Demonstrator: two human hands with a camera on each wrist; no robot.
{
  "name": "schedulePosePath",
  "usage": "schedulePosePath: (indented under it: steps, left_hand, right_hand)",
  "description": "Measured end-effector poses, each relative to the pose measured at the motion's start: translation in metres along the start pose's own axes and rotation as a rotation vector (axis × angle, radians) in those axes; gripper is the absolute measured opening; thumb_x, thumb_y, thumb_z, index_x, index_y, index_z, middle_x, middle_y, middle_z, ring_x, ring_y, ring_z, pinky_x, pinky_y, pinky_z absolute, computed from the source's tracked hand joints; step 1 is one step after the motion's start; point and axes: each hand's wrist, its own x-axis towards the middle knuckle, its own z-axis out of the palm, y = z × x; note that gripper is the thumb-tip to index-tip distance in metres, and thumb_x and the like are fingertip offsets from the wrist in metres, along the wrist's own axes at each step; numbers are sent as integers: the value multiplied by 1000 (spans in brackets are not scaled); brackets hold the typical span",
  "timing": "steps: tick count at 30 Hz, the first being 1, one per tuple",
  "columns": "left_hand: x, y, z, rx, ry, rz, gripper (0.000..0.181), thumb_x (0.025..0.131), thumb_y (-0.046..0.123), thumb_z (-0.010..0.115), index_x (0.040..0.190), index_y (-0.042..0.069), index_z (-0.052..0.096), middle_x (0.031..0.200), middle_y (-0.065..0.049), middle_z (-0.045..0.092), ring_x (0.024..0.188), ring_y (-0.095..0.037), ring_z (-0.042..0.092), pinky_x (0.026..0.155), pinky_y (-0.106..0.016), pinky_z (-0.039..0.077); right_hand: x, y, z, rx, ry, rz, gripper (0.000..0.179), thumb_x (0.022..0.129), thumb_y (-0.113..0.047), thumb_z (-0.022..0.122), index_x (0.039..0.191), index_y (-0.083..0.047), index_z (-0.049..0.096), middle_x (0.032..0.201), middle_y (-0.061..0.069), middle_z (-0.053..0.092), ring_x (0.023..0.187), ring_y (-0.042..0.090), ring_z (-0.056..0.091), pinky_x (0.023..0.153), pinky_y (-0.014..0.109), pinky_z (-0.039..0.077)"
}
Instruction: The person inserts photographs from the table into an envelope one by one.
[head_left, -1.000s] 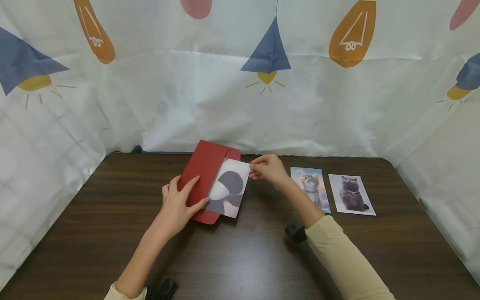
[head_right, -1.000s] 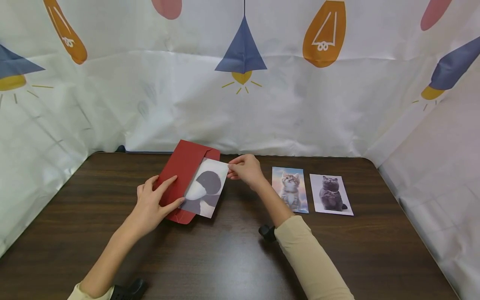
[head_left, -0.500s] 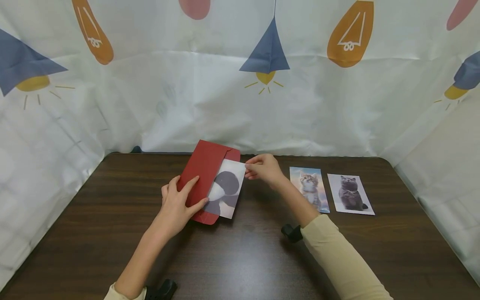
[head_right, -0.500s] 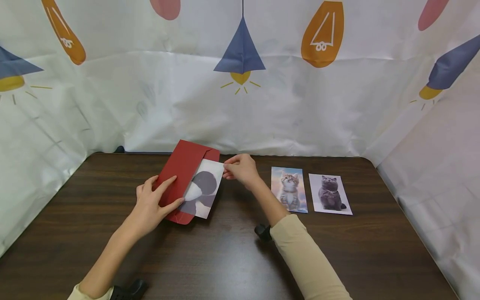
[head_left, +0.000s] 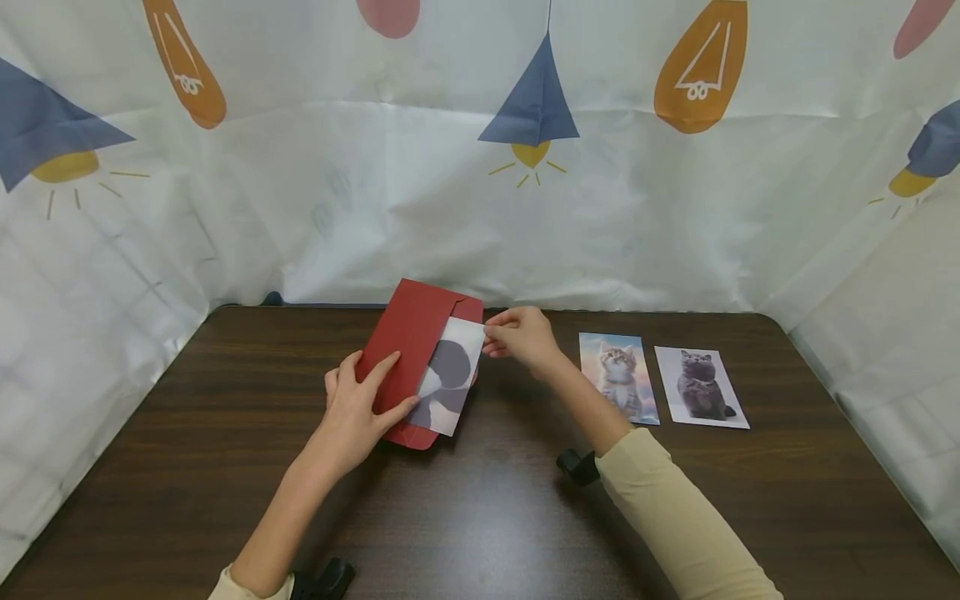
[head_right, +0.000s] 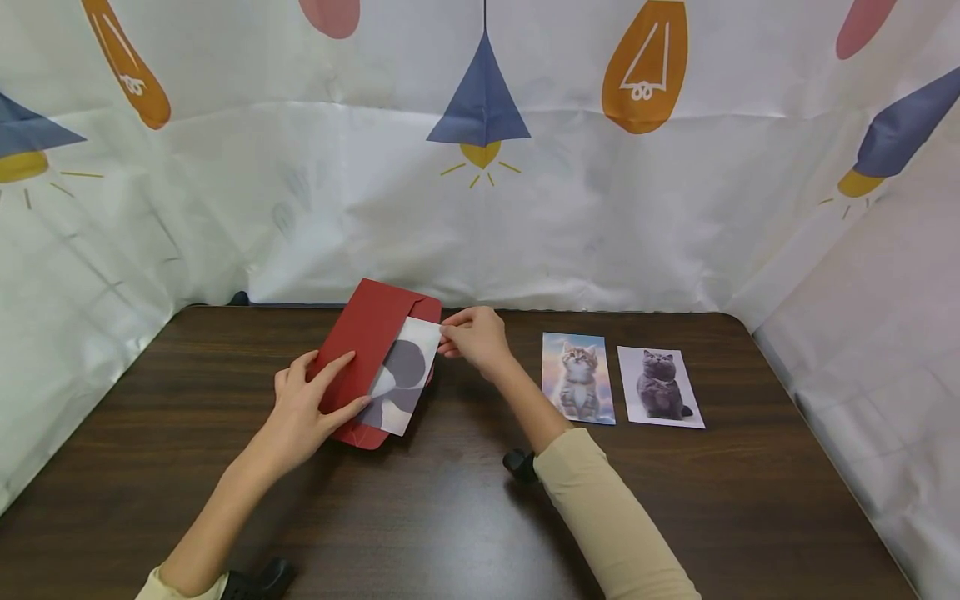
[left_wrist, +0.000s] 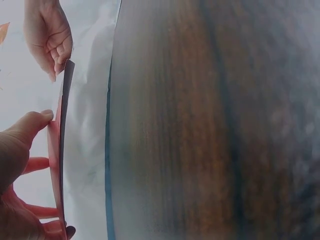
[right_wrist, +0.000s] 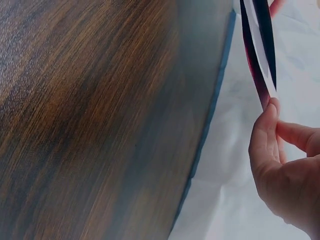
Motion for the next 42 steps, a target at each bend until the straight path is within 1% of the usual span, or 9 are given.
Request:
schedulePosePath:
  steps: [5,9,12,16,22,26,29,35,42]
  left_hand:
    - [1,1,1,2,-3,-5,68,94,25,80,152,2,52,152,-40,31,134,-56,28,94,-66,49]
    - [1,2,1,-1,-9,-13,69,94,25,80,153,3,51,152,-39,31,135,-55,27,93,-65,50]
    - [0,3,2,-8,-1,-6,68,94,25,80,152,3,52,152,-39,31,135,-55,28,93,-65,50]
    - [0,3,2,-11,8,1,67,95,27,80,151,2,53,152,-41,31,133,-56,28,93,-65,48]
    - [1,3,2,-12,2,-12,68,95,27,80,152,2,52,154,-40,29,135,-56,27,94,-65,48]
    - [1,3,2,-9,-2,-16,68,95,27,79,152,2,51,154,-41,29,134,-56,27,94,-65,48]
    - [0,3,2,-10,2,-11,68,95,25,80,152,2,52,154,-41,29,134,-57,27,95,-65,47]
    - [0,4,3,-11,19,4,67,94,23,81,150,1,53,152,-41,31,133,-57,28,94,-65,47]
    - [1,4,4,-15,18,11,66,94,23,81,150,1,53,152,-41,31,134,-57,28,95,-65,46]
  right_hand:
    - [0,-1,3,3,3,-1,22,102,1,66,117,16,69,99,26,76,64,11,71,68,27,62]
    - [-1,-2,6,22,2,-3,22,102,1,66,117,16,68,95,24,75,63,11,71,70,29,63]
    - [-2,-4,8,26,-5,-15,22,102,1,64,118,17,68,92,23,75,62,10,71,72,32,64]
    - [-4,-5,10,18,-12,-22,22,103,1,63,118,17,68,93,23,75,63,9,71,74,33,64]
    - [-3,-3,16,24,0,-19,21,102,2,64,117,16,68,94,25,75,63,10,71,73,32,64]
    - [-4,-4,19,25,11,-27,20,102,3,64,115,17,69,93,26,75,63,10,71,70,31,63]
    - [-4,-5,21,31,11,-28,19,102,3,63,114,17,69,92,25,75,63,11,72,70,31,64]
    - [-6,-6,24,31,10,-34,18,101,4,64,113,17,69,96,28,76,64,12,73,70,32,64]
    - [-7,-5,27,23,10,-40,18,101,4,64,112,16,70,100,31,75,66,13,74,71,32,64]
